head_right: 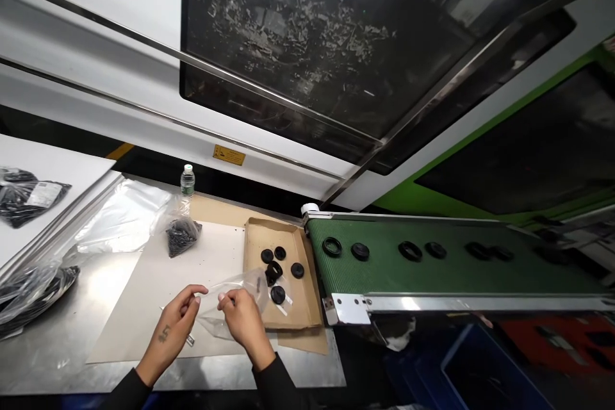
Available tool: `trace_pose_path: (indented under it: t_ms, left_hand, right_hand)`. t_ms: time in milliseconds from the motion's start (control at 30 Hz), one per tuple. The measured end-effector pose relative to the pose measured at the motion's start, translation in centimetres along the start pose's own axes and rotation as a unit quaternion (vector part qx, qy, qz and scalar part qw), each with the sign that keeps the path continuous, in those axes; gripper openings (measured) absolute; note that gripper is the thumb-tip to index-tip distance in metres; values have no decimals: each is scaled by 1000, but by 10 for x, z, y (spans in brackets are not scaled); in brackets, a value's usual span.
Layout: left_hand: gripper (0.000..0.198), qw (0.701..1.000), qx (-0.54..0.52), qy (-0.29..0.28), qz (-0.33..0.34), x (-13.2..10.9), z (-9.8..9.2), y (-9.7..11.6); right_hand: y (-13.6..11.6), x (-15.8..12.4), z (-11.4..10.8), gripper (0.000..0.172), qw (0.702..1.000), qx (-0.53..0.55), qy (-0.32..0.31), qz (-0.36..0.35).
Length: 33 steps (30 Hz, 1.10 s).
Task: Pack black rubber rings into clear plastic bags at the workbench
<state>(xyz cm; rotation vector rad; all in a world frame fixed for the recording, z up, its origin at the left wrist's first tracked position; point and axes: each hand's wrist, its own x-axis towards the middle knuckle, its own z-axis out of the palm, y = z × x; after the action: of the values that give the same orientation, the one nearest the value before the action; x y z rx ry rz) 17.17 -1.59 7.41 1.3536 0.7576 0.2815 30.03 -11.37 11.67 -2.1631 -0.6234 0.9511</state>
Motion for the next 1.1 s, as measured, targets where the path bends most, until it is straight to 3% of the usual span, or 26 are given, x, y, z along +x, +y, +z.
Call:
trace_pose_path:
  t_ms: [133,267,567,833,1100]
  left_hand:
    - [38,1000,0,17,26,-6,-8,11]
    - [37,998,-2,43,37,-11,-21,17]
    - [36,992,-5,118,42,-21,-54,16]
    - [34,989,-27,139,53,-25,-64,22]
    - [32,987,-17,142,71,-29,-68,25]
  right_hand:
    - [1,15,8,49,997,43,-54,29]
    - [-6,24,19,49,995,53,-82,13]
    - [-50,29,41,47,983,89,-163,-7]
    - [-78,26,43,46,972,-125,-180,-82]
    - [-80,21,47,43,970,-134,-191,-69]
